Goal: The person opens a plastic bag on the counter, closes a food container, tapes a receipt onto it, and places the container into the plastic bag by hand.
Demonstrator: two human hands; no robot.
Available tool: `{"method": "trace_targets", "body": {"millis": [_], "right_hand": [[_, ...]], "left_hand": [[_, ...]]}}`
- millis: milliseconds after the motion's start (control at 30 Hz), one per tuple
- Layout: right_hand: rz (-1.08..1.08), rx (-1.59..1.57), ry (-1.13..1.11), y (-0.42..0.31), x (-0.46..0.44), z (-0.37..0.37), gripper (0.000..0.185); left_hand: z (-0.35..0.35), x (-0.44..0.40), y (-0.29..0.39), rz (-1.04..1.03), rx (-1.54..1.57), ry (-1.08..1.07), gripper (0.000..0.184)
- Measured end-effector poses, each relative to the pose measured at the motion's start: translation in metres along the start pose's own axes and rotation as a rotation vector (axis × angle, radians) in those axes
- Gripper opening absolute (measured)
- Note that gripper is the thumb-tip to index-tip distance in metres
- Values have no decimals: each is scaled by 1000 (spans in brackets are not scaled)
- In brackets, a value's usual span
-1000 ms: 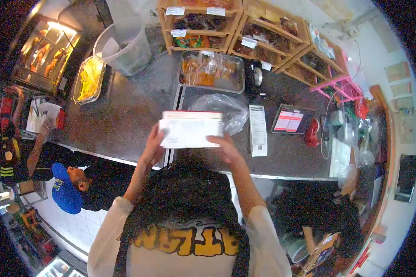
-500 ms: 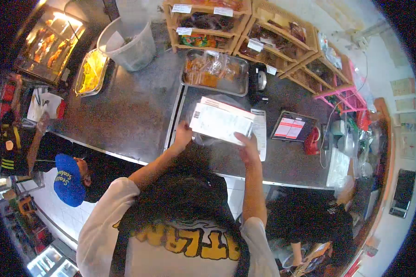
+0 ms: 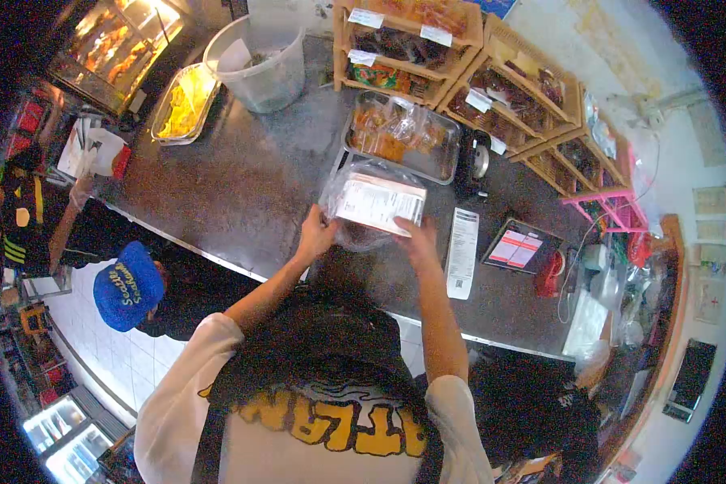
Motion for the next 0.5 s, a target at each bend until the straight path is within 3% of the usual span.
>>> {"method": "trace_targets", "body": {"millis": [233,300,433,500], "right_hand": [[-49,330,-85,-9,-15,-28,70],[-43,404,-141,-14,-8,-39,73],[-58,328,-110,-10,-10,-33,67],[-54,285,-129,2,-19,-28,65]], "left_hand": [[34,-21,-35,7,-6,70,34],[31,-25,-22,-116,51,-7,41],[19,-33,-38,-77,46,-152,47],[13,-20,-41,276,283,-246,45]]}}
Point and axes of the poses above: each hand's wrist, its own x-axis away from the middle knuckle, its own z-axis out of the back of the hand, y = z × x, the point moved 9 cm from there along -x, towards the middle knuckle, and after that the axes turned 8 degrees about -z, right-handed, at the moved point
